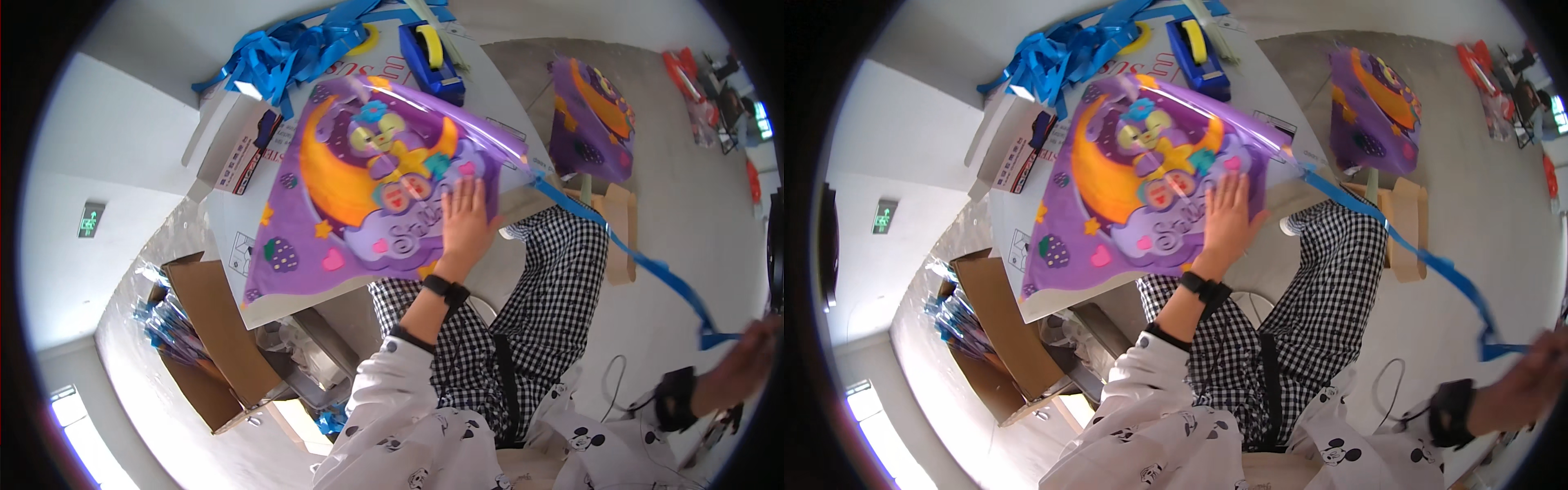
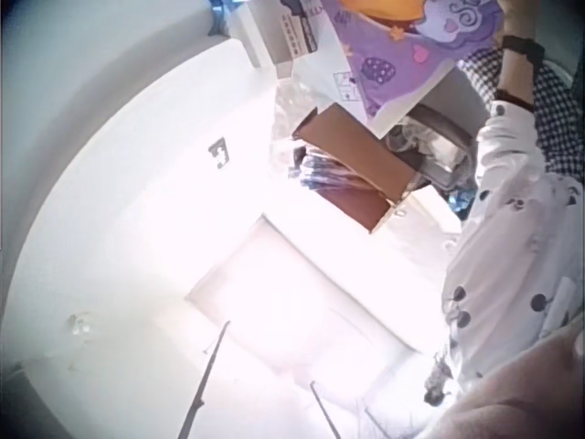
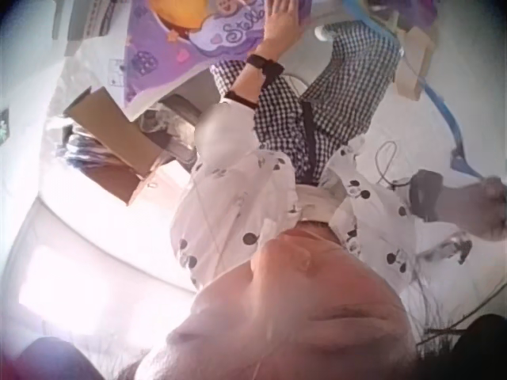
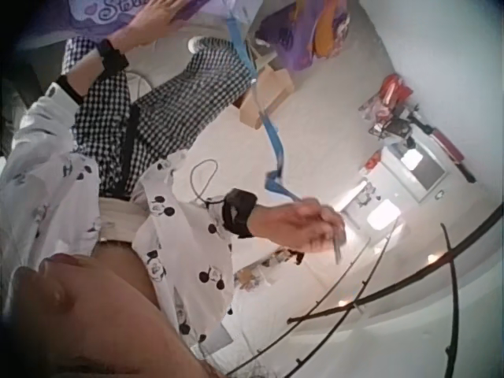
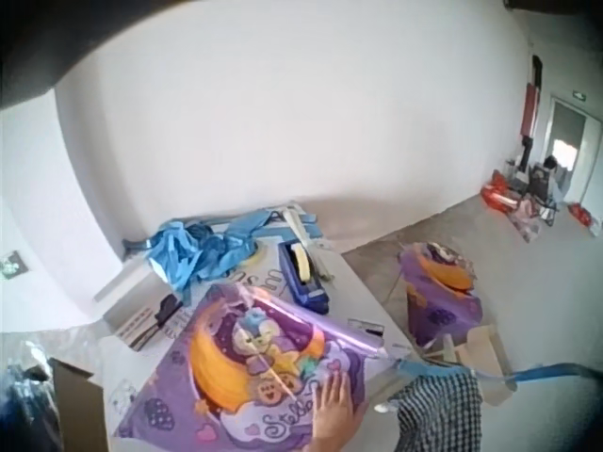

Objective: The recorder is assembling a kite by applying tape and attaching decorative blue ribbons.

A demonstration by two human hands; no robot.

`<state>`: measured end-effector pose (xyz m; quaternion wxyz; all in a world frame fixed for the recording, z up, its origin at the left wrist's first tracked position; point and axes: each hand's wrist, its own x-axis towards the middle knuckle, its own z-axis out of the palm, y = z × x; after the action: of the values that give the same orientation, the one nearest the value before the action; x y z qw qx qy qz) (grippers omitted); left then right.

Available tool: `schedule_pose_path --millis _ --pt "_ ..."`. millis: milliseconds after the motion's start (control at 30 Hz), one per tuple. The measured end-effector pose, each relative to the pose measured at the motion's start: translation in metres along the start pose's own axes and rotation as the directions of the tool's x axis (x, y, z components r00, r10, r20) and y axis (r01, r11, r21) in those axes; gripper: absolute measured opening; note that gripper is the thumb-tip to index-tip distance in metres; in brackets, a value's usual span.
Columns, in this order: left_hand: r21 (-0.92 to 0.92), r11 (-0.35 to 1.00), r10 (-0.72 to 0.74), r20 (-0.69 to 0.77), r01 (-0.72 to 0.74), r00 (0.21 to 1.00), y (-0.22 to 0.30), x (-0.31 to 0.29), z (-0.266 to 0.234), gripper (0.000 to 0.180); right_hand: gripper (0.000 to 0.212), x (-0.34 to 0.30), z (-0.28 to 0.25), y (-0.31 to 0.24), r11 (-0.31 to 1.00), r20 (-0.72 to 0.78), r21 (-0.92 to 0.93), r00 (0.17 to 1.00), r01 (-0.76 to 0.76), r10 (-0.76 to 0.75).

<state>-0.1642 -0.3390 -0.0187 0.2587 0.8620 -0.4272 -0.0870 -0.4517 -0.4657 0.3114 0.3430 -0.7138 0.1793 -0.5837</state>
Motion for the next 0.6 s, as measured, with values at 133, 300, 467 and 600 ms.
schedule_pose_path --millis 133,300,467,600 --pt "-0.621 0.775 -0.023 -0.213 -0.117 0.977 -0.002 -0.007 -0.039 0.052 0.01 -0.08 0.101 0.038 0.856 0.431 0.041 0.782 -0.516 0.45" --pt "0.083 0.959 -0.212 -0.426 0.271 0.879 -0.094 -0.113 -0.12 0.032 0.007 -0.12 0.162 0.027 0.515 0.765 0.151 0.43 -0.844 0.479" --pt "0.339 0.859 -0.325 -0.216 0.383 0.921 -0.122 -0.163 -0.11 0.051 0.009 -0.151 0.209 0.015 0.185 0.901 0.051 0.125 -0.981 0.416" --pt "0.193 0.948 -0.214 -0.2 0.252 0.956 -0.093 -0.122 -0.065 0.055 0.008 -0.174 0.253 0.022 0.162 0.881 -0.064 0.02 -0.985 0.472"
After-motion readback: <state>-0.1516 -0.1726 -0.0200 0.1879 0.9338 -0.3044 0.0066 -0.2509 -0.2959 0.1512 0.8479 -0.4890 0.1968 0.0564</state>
